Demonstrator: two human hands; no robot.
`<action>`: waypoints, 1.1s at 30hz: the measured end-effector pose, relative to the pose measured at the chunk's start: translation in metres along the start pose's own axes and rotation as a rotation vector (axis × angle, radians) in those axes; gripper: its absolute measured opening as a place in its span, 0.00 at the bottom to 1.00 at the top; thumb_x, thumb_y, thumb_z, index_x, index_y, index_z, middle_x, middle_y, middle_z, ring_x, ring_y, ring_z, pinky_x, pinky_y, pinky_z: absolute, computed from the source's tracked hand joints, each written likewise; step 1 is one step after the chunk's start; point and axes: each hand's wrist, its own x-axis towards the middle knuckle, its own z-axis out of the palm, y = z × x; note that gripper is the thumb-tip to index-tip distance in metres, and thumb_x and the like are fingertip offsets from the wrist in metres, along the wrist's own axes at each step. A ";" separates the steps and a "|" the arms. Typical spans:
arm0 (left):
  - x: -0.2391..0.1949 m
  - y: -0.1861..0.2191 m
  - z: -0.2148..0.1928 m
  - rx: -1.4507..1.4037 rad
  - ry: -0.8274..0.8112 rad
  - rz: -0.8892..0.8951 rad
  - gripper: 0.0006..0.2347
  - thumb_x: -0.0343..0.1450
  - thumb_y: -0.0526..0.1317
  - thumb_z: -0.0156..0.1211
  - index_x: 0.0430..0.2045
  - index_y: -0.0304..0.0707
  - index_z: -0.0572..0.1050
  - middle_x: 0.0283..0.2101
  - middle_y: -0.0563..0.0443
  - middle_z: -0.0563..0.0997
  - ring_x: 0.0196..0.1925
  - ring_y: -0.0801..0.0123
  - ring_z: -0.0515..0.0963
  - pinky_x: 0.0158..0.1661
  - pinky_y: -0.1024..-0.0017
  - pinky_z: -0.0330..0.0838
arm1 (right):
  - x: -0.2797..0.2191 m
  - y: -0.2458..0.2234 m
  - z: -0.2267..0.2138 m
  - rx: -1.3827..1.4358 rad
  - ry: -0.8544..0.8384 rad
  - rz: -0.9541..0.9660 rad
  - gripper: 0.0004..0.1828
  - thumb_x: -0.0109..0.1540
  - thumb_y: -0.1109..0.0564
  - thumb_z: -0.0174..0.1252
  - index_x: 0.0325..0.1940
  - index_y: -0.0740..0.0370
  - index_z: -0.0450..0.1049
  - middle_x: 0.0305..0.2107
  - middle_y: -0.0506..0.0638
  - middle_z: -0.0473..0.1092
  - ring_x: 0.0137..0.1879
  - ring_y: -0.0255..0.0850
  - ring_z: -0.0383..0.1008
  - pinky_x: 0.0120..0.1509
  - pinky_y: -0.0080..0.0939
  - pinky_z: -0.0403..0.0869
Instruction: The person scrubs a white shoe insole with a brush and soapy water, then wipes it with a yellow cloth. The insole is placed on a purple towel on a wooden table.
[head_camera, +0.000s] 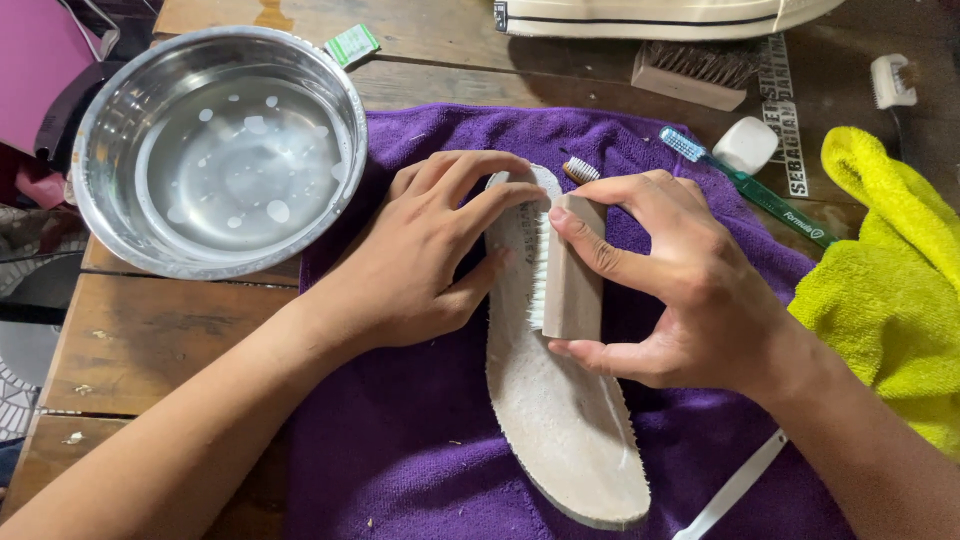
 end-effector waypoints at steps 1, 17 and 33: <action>0.000 0.000 0.000 -0.001 0.000 -0.001 0.21 0.75 0.41 0.57 0.66 0.44 0.71 0.70 0.44 0.73 0.70 0.45 0.72 0.65 0.44 0.62 | 0.000 -0.001 -0.001 0.000 -0.001 0.000 0.45 0.61 0.35 0.80 0.72 0.65 0.75 0.62 0.70 0.72 0.69 0.65 0.76 0.71 0.67 0.71; 0.000 -0.001 -0.002 0.001 -0.004 0.014 0.20 0.77 0.41 0.58 0.66 0.44 0.71 0.71 0.43 0.73 0.70 0.45 0.71 0.66 0.44 0.62 | -0.004 -0.021 -0.023 0.171 -0.188 -0.057 0.46 0.53 0.31 0.83 0.67 0.55 0.79 0.55 0.64 0.75 0.57 0.58 0.79 0.64 0.61 0.76; 0.000 -0.002 0.000 -0.005 -0.007 0.011 0.22 0.74 0.39 0.58 0.66 0.43 0.71 0.71 0.43 0.72 0.70 0.44 0.71 0.66 0.43 0.61 | -0.004 0.007 0.007 0.056 0.057 0.041 0.46 0.58 0.41 0.87 0.73 0.64 0.78 0.64 0.73 0.72 0.64 0.64 0.76 0.72 0.61 0.77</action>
